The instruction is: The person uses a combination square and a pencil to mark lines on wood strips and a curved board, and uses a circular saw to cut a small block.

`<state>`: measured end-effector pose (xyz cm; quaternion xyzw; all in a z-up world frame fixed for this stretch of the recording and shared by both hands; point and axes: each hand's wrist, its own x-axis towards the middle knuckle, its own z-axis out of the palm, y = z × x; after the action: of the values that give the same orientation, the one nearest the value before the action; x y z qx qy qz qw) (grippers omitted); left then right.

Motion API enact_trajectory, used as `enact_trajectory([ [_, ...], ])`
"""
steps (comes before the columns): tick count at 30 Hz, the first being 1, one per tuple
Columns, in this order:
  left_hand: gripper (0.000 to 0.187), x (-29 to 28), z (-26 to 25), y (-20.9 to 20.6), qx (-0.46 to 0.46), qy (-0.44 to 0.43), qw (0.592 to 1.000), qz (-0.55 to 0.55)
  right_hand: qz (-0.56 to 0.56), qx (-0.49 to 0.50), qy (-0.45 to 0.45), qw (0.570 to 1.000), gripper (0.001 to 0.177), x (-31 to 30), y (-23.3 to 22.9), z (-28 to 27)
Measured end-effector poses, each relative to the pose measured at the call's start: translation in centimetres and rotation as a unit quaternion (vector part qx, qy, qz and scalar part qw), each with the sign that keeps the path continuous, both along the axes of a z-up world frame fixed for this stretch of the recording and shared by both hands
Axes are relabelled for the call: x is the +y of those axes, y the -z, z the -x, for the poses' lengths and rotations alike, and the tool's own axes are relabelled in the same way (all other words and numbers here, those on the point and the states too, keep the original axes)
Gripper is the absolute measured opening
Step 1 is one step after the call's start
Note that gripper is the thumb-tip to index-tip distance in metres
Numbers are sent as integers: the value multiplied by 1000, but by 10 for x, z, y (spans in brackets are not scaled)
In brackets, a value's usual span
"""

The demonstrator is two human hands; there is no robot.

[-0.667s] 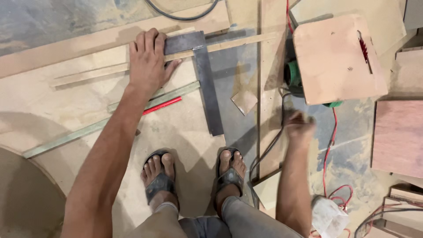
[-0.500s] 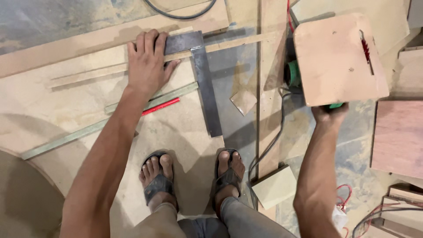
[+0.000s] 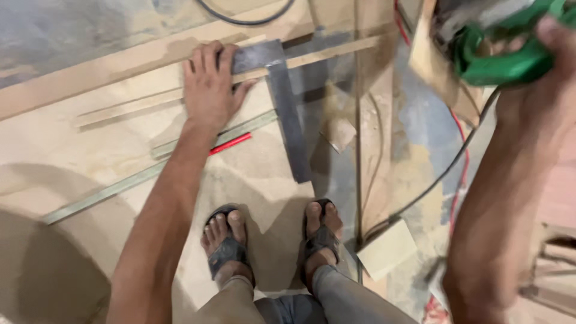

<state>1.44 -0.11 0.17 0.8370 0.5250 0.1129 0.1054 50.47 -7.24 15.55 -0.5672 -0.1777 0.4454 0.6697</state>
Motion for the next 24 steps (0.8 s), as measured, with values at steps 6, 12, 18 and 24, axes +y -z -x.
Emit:
enact_trajectory([
  [6,73,2,-3,-12,13,8,1000,-23,8,-219,-75,973,32,-30,-43,89],
  [12,74,1,-2,-10,6,4,1000,-26,36,-324,-74,943,31,-62,4,169],
  [18,74,1,2,5,-5,14,1000,-11,40,-382,-88,919,32,-76,31,203],
  [24,75,1,2,13,4,11,1000,-18,28,-398,-111,910,33,-73,39,208],
])
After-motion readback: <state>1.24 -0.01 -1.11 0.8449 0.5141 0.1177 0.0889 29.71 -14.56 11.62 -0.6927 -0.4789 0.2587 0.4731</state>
